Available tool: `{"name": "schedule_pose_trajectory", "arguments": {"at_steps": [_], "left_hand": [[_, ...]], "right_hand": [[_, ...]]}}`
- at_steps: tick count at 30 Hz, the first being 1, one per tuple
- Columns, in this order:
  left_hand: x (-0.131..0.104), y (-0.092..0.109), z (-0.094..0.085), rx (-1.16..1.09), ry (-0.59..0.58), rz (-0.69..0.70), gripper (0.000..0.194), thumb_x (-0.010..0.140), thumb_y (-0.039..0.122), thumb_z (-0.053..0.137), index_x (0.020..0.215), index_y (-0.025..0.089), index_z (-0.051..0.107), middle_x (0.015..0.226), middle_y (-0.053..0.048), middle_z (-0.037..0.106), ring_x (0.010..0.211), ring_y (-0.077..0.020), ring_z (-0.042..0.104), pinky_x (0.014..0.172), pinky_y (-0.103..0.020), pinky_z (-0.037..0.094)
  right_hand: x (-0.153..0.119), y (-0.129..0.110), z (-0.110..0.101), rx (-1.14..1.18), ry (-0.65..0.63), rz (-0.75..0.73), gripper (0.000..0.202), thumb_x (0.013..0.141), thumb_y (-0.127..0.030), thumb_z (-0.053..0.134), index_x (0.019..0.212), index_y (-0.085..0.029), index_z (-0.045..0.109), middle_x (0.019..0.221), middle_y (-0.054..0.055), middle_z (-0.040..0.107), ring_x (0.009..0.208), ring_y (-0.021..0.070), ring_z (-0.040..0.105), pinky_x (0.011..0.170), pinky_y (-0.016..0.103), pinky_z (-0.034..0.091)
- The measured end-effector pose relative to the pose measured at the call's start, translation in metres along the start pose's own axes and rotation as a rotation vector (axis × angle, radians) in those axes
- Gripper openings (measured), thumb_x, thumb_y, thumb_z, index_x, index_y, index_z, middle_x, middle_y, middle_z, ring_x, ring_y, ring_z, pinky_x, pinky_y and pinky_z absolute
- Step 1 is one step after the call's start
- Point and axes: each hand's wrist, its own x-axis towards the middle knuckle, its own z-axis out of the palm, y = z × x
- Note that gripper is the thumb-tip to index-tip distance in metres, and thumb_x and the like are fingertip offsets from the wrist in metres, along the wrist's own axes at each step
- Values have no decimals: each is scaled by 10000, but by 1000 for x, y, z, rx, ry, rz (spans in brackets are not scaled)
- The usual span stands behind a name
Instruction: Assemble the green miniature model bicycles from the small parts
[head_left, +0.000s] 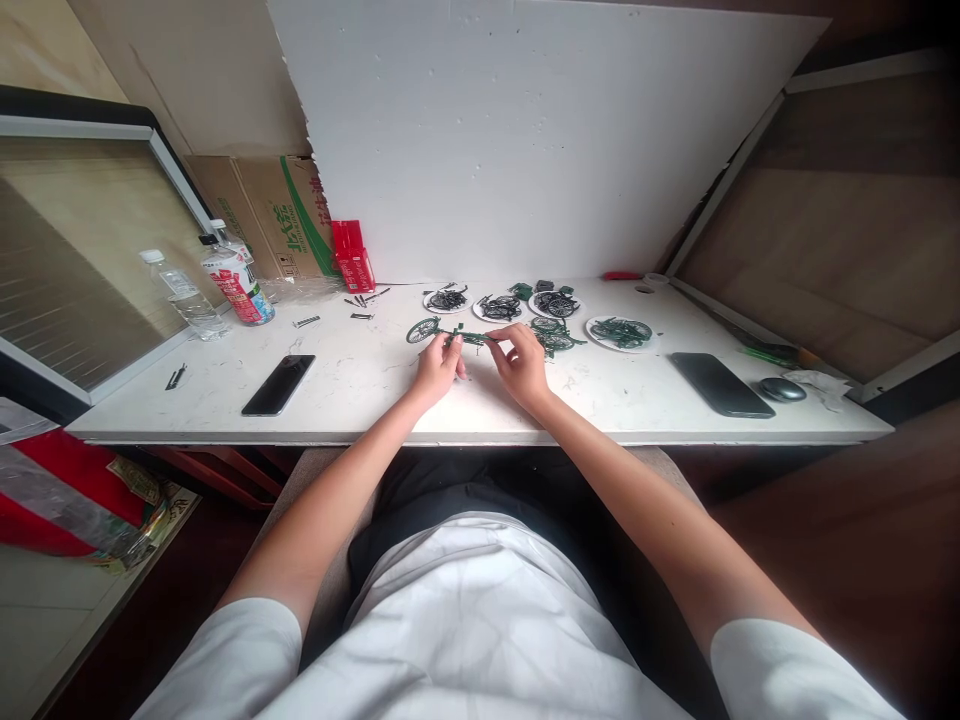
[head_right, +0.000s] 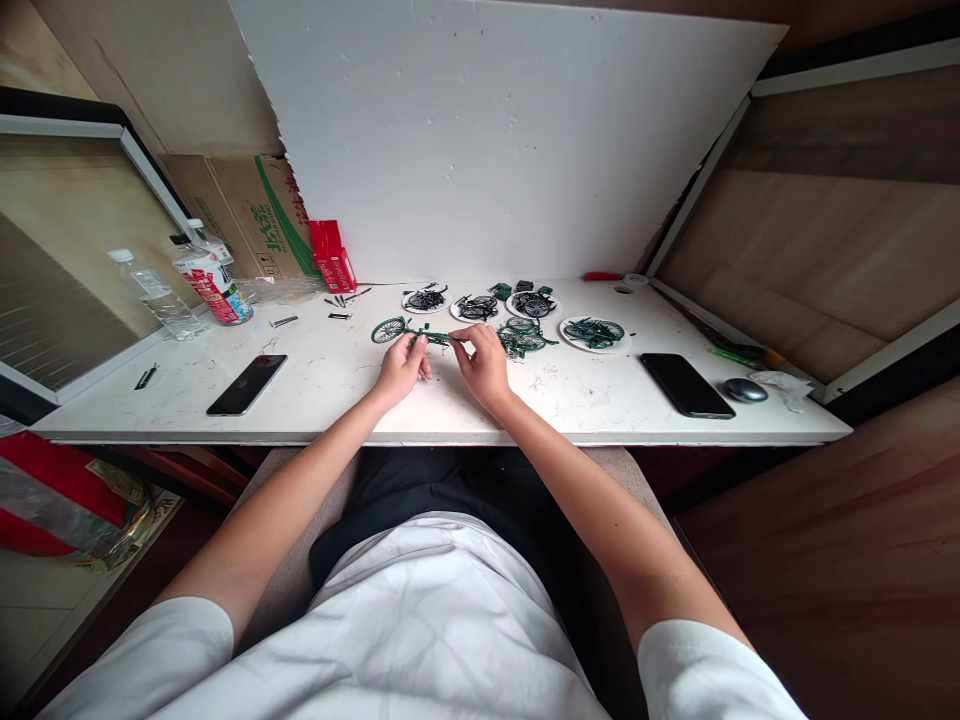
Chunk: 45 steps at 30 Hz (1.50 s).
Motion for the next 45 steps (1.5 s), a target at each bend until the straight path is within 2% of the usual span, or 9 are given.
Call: {"name": "schedule_pose_trajectory", "arguments": {"at_steps": [6,12,19,25,33,39,45], "left_hand": [[1,-3,0,14,-38,9,494,1050,709,482,926,232,502,628,41,624,560,-140,690,548,-232,466],[2,-3,0,-42,-53,-1,505,1030,715,523,889,231,496,622,54,572,556,-134,684,530,-226,458],[4,-4,0,-103,-55,-19,513,1010,726,556,921,221,553,630,52,561,532,-123,665,517,-228,450],[6,-5,1,-168,-59,-44,532,995,743,573,939,214,568,633,50,562,521,-125,661,494,-234,427],[6,-4,0,-178,-60,-46,536,990,742,588,937,208,575,630,47,568,521,-128,665,488,-235,422],[6,-4,1,-173,-47,-71,549,995,744,581,965,196,583,618,54,562,516,-120,659,493,-224,427],[8,-5,1,-188,-28,-90,552,999,742,575,985,191,597,621,46,582,516,-124,666,483,-225,418]], "right_hand": [[-1,1,0,-17,17,-8,144,1090,-355,597,1066,-278,716,995,91,734,962,287,661,678,436,554],[0,1,0,-27,32,-25,103,1077,-313,613,1060,-279,709,985,81,732,954,287,652,671,421,540],[0,6,0,-149,80,-47,56,1044,-303,667,1027,-284,717,984,49,779,990,312,627,911,527,522],[0,7,0,-125,57,5,87,1037,-350,681,1007,-276,718,983,59,783,1008,321,626,913,526,510],[0,9,1,-78,65,7,38,1021,-280,690,993,-268,712,985,49,787,973,296,600,867,465,516],[0,7,1,-48,10,110,66,1007,-300,689,999,-243,720,1014,66,782,964,272,597,877,437,525],[0,8,2,-4,-24,134,72,1009,-305,682,1012,-244,720,1033,75,780,953,266,608,867,424,528]]}}
